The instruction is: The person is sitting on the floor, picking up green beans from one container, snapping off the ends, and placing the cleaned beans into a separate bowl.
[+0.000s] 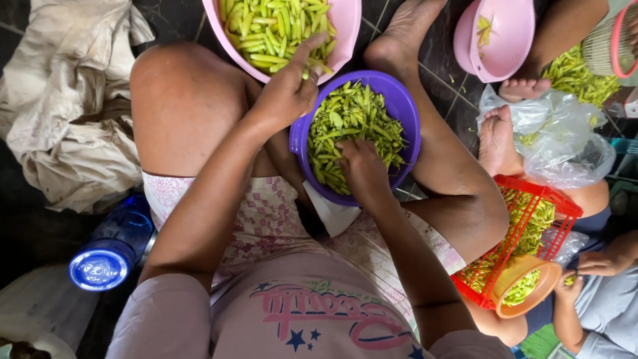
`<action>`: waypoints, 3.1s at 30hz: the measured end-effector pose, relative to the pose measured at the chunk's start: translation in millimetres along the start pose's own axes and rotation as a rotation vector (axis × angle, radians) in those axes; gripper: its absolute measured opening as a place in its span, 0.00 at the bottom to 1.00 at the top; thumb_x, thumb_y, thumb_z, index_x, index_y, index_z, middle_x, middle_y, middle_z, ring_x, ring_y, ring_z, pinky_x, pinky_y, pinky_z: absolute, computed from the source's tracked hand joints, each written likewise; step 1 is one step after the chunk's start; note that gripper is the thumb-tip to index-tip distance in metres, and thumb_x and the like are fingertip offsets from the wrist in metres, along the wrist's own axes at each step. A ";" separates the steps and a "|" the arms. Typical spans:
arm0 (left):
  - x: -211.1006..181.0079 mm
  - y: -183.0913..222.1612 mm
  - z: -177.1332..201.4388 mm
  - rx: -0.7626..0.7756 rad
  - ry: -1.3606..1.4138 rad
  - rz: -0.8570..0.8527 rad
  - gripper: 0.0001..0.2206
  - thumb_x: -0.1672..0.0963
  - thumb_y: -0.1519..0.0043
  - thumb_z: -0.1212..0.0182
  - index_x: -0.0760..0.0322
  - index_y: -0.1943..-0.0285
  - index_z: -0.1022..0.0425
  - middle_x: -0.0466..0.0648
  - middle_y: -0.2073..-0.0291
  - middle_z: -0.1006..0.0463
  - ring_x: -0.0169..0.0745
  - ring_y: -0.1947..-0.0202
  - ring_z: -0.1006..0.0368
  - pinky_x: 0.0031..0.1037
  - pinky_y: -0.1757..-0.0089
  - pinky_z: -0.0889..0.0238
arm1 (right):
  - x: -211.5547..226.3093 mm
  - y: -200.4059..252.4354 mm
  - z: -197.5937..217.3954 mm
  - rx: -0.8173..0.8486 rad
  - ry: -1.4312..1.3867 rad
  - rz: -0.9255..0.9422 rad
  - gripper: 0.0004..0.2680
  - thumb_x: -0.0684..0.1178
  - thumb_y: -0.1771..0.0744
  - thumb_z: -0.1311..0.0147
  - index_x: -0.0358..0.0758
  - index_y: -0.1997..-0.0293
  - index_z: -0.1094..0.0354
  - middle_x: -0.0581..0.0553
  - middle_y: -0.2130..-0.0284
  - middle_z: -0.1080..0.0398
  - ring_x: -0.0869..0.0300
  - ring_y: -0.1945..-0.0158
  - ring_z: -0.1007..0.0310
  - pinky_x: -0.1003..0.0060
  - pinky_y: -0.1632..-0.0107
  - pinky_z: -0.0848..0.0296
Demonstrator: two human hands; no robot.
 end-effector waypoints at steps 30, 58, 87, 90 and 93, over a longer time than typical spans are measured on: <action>15.4 20.5 -76.4 0.499 0.268 0.029 0.12 0.58 0.26 0.49 0.72 0.38 0.37 0.42 0.84 0.29 0.26 0.87 0.37 0.24 0.75 0.41 | -8.7 15.7 49.1 -0.598 -0.925 -0.155 0.05 0.39 0.30 0.36 0.29 0.52 0.23 0.32 0.67 0.21 0.57 0.58 0.21 0.56 0.57 0.23; 2.6 17.7 -34.3 0.170 0.175 0.004 0.10 0.57 0.27 0.45 0.68 0.42 0.36 0.44 0.89 0.28 0.32 0.90 0.34 0.21 0.77 0.39 | -57.4 61.0 42.9 -0.472 -0.466 -0.273 0.10 0.41 0.25 0.49 0.30 0.36 0.31 0.35 0.61 0.22 0.47 0.57 0.20 0.51 0.59 0.20; 16.4 18.7 -72.5 0.401 0.344 0.010 0.20 0.61 0.30 0.45 0.71 0.28 0.38 0.44 0.84 0.26 0.29 0.89 0.35 0.19 0.79 0.42 | -15.2 12.9 64.8 -0.494 -0.931 -0.132 0.07 0.41 0.30 0.36 0.25 0.53 0.27 0.27 0.65 0.22 0.46 0.60 0.16 0.52 0.59 0.13; -2.5 19.2 -66.1 0.443 0.315 0.012 0.16 0.60 0.28 0.48 0.69 0.32 0.35 0.43 0.86 0.27 0.27 0.88 0.36 0.20 0.77 0.42 | -2.2 15.6 74.6 -0.549 -0.707 -0.095 0.05 0.41 0.28 0.39 0.28 0.51 0.25 0.29 0.68 0.22 0.45 0.60 0.17 0.54 0.65 0.17; 7.9 22.0 -62.3 0.450 0.217 0.001 0.13 0.59 0.27 0.48 0.69 0.35 0.34 0.43 0.85 0.26 0.27 0.87 0.35 0.23 0.75 0.41 | 4.4 18.7 65.5 -0.542 -0.683 -0.078 0.05 0.42 0.27 0.41 0.30 0.51 0.26 0.30 0.67 0.24 0.42 0.57 0.18 0.49 0.61 0.19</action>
Point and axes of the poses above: each hand's wrist, its own y-axis away from the middle knuckle, its own z-axis out of the back of the hand, x = y × z, the point moved 2 cm from there along -y, towards the middle knuckle
